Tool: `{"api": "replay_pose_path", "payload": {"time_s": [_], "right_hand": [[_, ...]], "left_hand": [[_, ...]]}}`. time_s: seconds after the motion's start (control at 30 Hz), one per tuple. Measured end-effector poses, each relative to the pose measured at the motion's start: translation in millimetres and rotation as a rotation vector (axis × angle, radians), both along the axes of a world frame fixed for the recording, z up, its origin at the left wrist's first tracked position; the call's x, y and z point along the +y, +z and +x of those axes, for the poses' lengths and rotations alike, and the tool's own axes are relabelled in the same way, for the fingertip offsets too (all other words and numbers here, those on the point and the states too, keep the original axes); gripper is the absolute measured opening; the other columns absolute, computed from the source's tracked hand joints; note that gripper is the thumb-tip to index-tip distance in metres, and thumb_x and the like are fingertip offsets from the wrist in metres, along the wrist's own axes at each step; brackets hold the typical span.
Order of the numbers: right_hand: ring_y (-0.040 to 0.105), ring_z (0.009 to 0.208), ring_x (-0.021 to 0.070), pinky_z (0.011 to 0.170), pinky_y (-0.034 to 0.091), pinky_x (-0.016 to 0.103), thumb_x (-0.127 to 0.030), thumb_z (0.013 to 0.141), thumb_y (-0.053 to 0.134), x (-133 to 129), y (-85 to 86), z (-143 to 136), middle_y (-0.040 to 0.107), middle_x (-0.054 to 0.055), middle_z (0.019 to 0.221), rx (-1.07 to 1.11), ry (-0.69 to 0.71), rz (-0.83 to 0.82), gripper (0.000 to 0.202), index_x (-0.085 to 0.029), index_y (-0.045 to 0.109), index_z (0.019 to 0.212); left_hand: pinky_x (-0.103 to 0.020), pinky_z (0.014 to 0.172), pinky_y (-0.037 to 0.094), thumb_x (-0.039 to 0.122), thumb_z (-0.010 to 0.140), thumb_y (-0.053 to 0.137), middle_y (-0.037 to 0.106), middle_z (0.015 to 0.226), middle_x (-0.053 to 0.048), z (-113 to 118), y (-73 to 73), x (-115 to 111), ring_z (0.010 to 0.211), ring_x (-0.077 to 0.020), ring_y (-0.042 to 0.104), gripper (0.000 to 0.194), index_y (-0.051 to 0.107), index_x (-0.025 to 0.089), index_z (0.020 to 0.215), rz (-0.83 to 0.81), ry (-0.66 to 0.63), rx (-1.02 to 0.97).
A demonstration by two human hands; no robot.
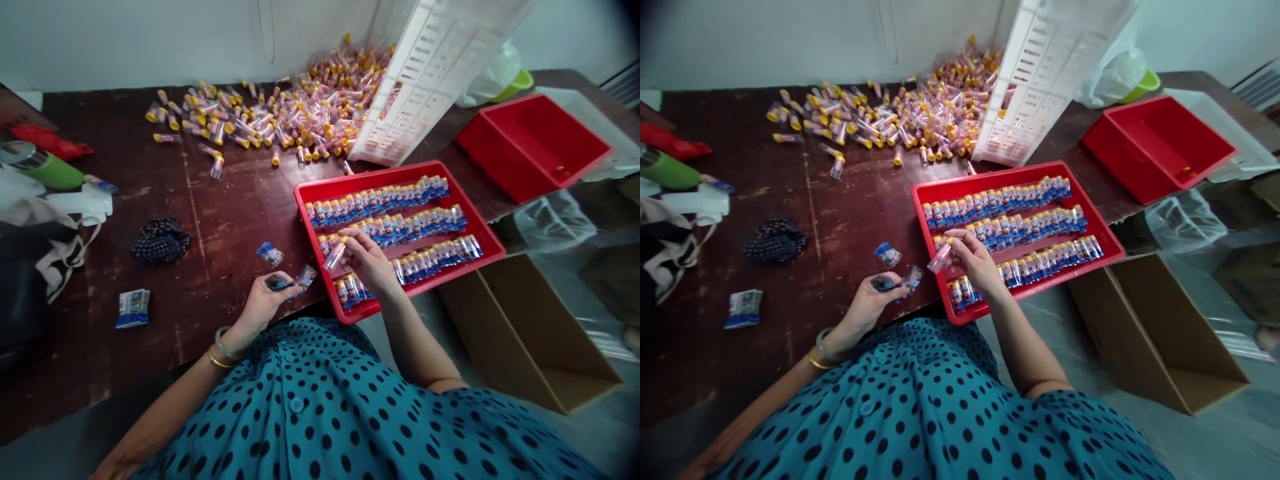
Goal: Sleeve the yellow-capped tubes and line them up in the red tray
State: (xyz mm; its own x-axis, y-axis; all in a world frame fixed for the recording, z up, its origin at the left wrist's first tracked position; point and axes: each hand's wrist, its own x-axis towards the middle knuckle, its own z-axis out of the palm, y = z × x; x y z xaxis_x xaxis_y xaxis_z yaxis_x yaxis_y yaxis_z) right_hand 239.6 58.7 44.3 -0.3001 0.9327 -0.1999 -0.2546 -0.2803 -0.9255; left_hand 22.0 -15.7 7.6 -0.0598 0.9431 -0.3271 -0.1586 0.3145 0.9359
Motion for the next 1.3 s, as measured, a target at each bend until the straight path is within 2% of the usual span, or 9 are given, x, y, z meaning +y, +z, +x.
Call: {"api": "replay_pose_path", "payload": {"time_s": [0.2, 0.43, 0.57, 0.7, 0.8, 0.87, 0.93, 1.13, 1.3], "right_hand": [[0.059, 0.065, 0.0089, 0.059, 0.05, 0.021, -0.045, 0.085, 0.069, 2, -0.7, -15, 0.07, 0.001, 0.095, -0.018, 0.09, 0.025, 0.031, -0.024, 0.064, 0.105], [0.059, 0.067, 0.009, 0.061, 0.052, 0.02, -0.045, 0.085, 0.069, -4, -6.0, -5, 0.066, -0.001, 0.086, -0.03, 0.034, 0.002, 0.03, -0.023, 0.066, 0.106], [0.062, 0.068, 0.0105, 0.061, 0.054, 0.022, -0.048, 0.085, 0.069, -7, -5.4, 0, 0.067, 0.0, 0.088, -0.062, 0.089, -0.039, 0.034, -0.024, 0.064, 0.107], [0.063, 0.076, 0.0119, 0.065, 0.054, 0.023, -0.046, 0.086, 0.068, -12, -2.7, -1, 0.068, 0.001, 0.094, -0.151, 0.088, 0.082, 0.031, -0.023, 0.065, 0.107], [0.063, 0.078, 0.0134, 0.067, 0.054, 0.024, -0.045, 0.086, 0.069, -18, -2.0, -4, 0.068, 0.001, 0.093, -0.178, 0.046, 0.161, 0.027, -0.024, 0.063, 0.102], [0.064, 0.08, 0.0143, 0.071, 0.054, 0.026, -0.043, 0.086, 0.069, -24, -3.6, -7, 0.068, 0.002, 0.092, -0.173, 0.031, 0.189, 0.023, -0.023, 0.061, 0.094], [0.065, 0.083, 0.0152, 0.076, 0.054, 0.029, -0.042, 0.087, 0.068, -32, -6.1, -9, 0.07, 0.003, 0.095, -0.181, 0.014, 0.219, 0.021, -0.022, 0.061, 0.09], [0.067, 0.102, 0.021, 0.096, 0.05, 0.037, -0.035, 0.082, 0.074, -62, -11.3, -16, 0.07, 0.007, 0.113, -0.281, 0.013, 0.327, 0.022, -0.022, 0.065, 0.097], [0.066, 0.104, 0.0226, 0.098, 0.049, 0.04, -0.035, 0.082, 0.075, -74, -16.2, -19, 0.07, 0.007, 0.112, -0.312, -0.018, 0.321, 0.024, -0.024, 0.066, 0.101]], "left_hand": [[-0.026, 0.065, 0.045, 0.029, 0.058, 0.089, 0.065, 0.064, 0.002, -1, 6.9, -2, 0.062, -0.0127, 0.055, 0.024, 0.069, 0.017, 0.062, 0.026, -0.082, -0.034], [-0.026, 0.061, 0.047, 0.032, 0.059, 0.088, 0.066, 0.065, 0.001, 3, 9.9, -5, 0.06, -0.0136, 0.058, 0.025, 0.069, 0.017, 0.063, -0.043, -0.166, -0.142], [-0.025, 0.057, 0.046, 0.034, 0.057, 0.089, 0.063, 0.062, 0.002, 8, 11.7, -4, 0.057, -0.0122, 0.056, 0.029, 0.068, 0.016, 0.062, -0.071, -0.178, -0.158], [-0.024, 0.058, 0.046, 0.032, 0.058, 0.089, 0.064, 0.064, 0.002, 13, 11.6, -5, 0.058, -0.0112, 0.056, 0.028, 0.067, 0.016, 0.064, -0.106, -0.171, -0.18], [-0.025, 0.062, 0.049, 0.033, 0.063, 0.087, 0.068, 0.07, 0.001, 17, 13.6, -8, 0.063, -0.0132, 0.062, 0.029, 0.071, 0.016, 0.08, -0.177, -0.171, -0.218], [-0.028, 0.066, 0.051, 0.035, 0.069, 0.084, 0.072, 0.079, -0.002, 20, 16.8, -11, 0.07, -0.0158, 0.065, 0.036, 0.071, 0.017, 0.097, -0.211, -0.168, -0.261], [-0.029, 0.069, 0.052, 0.037, 0.073, 0.081, 0.074, 0.084, -0.005, 22, 20.9, -13, 0.075, -0.0172, 0.066, 0.039, 0.07, 0.016, 0.105, -0.216, -0.177, -0.314], [-0.026, 0.064, 0.052, 0.038, 0.077, 0.079, 0.07, 0.08, -0.003, 26, 31.2, -17, 0.073, -0.0158, 0.065, 0.028, 0.071, 0.016, 0.09, -0.262, -0.213, -0.45], [-0.025, 0.061, 0.052, 0.038, 0.072, 0.083, 0.069, 0.079, -0.002, 29, 32.1, -17, 0.07, -0.0152, 0.064, 0.03, 0.07, 0.017, 0.09, -0.265, -0.182, -0.474]]}}
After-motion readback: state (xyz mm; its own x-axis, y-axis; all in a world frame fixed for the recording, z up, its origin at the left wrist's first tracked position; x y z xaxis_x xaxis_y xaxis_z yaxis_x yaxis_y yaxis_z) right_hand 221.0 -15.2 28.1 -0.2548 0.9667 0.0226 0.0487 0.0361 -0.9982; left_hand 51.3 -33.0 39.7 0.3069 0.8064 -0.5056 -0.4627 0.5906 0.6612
